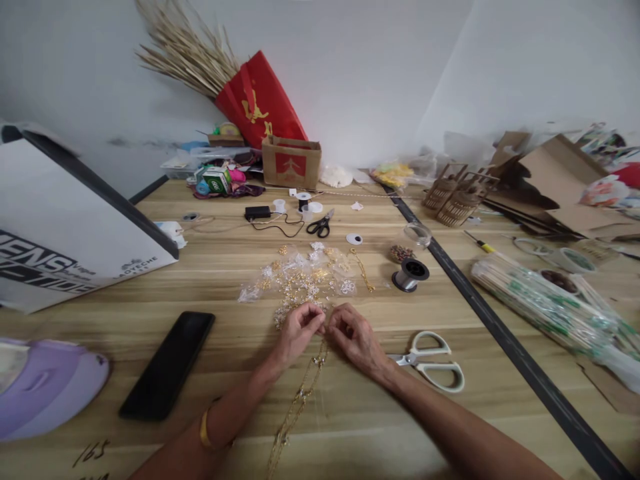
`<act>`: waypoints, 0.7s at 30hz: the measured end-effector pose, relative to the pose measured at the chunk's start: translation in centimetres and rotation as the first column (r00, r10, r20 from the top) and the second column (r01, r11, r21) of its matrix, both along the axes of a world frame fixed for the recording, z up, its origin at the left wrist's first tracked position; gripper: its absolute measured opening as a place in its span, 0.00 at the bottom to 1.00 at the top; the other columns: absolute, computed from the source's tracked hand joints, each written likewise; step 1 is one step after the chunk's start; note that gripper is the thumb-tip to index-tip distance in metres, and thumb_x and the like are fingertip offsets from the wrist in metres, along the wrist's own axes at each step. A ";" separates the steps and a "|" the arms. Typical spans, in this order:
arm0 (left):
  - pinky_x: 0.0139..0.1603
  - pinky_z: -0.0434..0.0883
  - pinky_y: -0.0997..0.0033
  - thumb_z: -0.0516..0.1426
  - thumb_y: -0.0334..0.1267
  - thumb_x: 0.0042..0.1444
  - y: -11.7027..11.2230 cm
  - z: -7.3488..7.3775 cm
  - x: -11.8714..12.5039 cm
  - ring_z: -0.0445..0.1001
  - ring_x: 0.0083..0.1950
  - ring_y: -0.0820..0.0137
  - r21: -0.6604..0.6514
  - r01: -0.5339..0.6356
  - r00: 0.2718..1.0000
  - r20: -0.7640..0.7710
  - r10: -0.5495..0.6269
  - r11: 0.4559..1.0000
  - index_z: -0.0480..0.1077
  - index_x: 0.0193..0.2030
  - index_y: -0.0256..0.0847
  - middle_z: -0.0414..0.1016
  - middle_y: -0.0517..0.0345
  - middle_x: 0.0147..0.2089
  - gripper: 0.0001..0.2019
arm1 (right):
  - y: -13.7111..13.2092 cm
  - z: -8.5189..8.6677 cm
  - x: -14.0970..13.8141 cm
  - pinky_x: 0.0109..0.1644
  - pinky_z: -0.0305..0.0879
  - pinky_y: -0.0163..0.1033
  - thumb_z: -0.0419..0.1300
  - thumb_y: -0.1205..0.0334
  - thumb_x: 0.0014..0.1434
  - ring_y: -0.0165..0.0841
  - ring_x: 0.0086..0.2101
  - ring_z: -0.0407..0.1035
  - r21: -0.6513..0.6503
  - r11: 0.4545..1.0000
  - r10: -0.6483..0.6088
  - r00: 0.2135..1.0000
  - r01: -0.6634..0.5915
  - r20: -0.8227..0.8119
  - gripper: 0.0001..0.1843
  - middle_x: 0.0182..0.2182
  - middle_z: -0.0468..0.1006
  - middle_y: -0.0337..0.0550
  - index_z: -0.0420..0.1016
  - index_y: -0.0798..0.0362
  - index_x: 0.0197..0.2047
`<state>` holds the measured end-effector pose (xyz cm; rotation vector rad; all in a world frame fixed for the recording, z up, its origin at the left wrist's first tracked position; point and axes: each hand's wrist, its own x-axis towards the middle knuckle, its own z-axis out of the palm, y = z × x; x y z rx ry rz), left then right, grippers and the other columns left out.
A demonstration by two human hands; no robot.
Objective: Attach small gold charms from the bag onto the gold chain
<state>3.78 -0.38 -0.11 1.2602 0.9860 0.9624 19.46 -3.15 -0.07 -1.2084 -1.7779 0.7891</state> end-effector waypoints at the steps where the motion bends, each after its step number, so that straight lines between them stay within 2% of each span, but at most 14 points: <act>1: 0.31 0.66 0.74 0.59 0.43 0.48 0.0 0.0 0.0 0.68 0.27 0.73 0.004 0.001 1.000 0.001 -0.001 1.000 0.66 0.28 0.37 0.68 0.61 0.23 0.11 | 0.0 0.0 0.0 0.30 0.59 0.34 0.55 0.66 0.57 0.30 0.30 0.64 -0.003 1.000 -0.003 1.000 0.003 0.001 0.06 0.30 0.69 0.43 0.68 0.54 0.28; 5: 0.31 0.66 0.74 0.59 0.41 0.49 -0.1 0.3 -0.1 0.68 0.28 0.73 0.021 0.000 1.000 -0.001 0.000 1.000 0.67 0.28 0.37 0.68 0.61 0.24 0.09 | 0.0 -0.1 -0.1 0.27 0.57 0.32 0.56 0.63 0.56 0.28 0.26 0.61 -0.026 0.999 -0.023 1.000 0.023 -0.021 0.06 0.28 0.69 0.41 0.68 0.54 0.28; 8: 0.30 0.65 0.74 0.59 0.40 0.48 -0.2 0.5 0.0 0.67 0.27 0.73 0.039 0.006 1.000 -0.028 -0.005 0.999 0.68 0.28 0.37 0.67 0.61 0.23 0.08 | -0.2 -0.1 -0.3 0.22 0.51 0.31 0.58 0.59 0.55 0.25 0.19 0.55 -0.170 0.985 -0.049 0.995 0.033 -0.092 0.07 0.19 0.63 0.33 0.68 0.54 0.33; 11: 0.30 0.64 0.75 0.59 0.38 0.49 -0.4 0.6 0.2 0.66 0.27 0.73 0.096 0.022 0.996 -0.093 -0.013 0.995 0.70 0.27 0.37 0.68 0.60 0.24 0.06 | -0.3 -0.3 -0.5 0.18 0.47 0.29 0.60 0.55 0.55 0.24 0.16 0.53 -0.332 0.943 -0.055 0.975 -0.021 -0.217 0.13 0.15 0.60 0.29 0.67 0.54 0.38; 16: 0.30 0.64 0.74 0.58 0.36 0.49 -0.5 0.2 0.3 0.67 0.28 0.73 0.148 0.039 0.993 -0.120 -0.022 0.988 0.71 0.27 0.36 0.70 0.59 0.25 0.06 | 0.0 -0.7 -0.6 0.21 0.58 0.29 0.63 0.50 0.51 0.25 0.19 0.63 -0.396 0.909 -0.066 0.896 -0.127 -0.440 0.17 0.19 0.71 0.35 0.67 0.54 0.35; 21: 0.29 0.64 0.75 0.57 0.38 0.49 -0.5 0.2 0.3 0.66 0.27 0.74 0.098 0.011 0.997 -0.073 -0.003 0.995 0.69 0.27 0.35 0.68 0.60 0.24 0.07 | 0.3 -0.6 -0.5 0.25 0.63 0.31 0.65 0.50 0.49 0.28 0.22 0.68 -0.403 0.903 -0.080 0.864 -0.148 -0.497 0.17 0.21 0.74 0.39 0.68 0.55 0.32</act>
